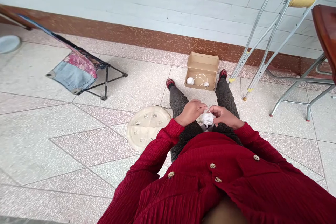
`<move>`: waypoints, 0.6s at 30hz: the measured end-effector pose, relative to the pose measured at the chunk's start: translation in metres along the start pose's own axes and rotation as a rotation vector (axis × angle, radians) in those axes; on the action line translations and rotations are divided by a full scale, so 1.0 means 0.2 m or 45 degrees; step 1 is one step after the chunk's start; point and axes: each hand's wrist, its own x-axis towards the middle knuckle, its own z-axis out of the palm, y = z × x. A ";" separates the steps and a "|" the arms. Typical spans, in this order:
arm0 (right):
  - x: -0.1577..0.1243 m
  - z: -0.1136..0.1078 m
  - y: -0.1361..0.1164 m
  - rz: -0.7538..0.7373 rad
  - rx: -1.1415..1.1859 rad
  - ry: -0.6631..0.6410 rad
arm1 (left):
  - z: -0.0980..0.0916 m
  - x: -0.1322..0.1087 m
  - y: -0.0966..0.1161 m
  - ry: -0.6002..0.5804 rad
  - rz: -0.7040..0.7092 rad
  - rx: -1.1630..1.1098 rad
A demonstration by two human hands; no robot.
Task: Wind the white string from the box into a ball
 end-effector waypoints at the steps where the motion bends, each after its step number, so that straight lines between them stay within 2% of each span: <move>1: -0.03 0.01 -0.04 -0.022 0.070 0.016 | 0.00 0.00 0.00 0.002 -0.032 -0.067; 5: -0.09 -0.01 -0.19 -0.091 0.323 0.199 | 0.05 -0.04 -0.01 0.005 -0.173 -0.343; 8: -0.03 -0.08 -0.24 -0.204 0.396 0.432 | 0.13 -0.07 0.00 -0.038 -0.216 -0.403; 12: 0.14 -0.20 -0.17 -0.379 0.176 0.891 | 0.19 -0.10 0.04 -0.127 -0.171 -0.313; 13: 0.17 -0.21 -0.14 -0.390 0.038 0.942 | 0.18 -0.10 0.05 -0.143 -0.146 -0.273; 15: 0.20 -0.21 -0.04 -0.330 -0.300 0.874 | 0.15 -0.10 0.06 -0.134 -0.101 -0.163; 18: 0.17 -0.16 0.07 -0.180 -0.633 0.568 | 0.08 -0.10 0.04 -0.064 -0.062 0.047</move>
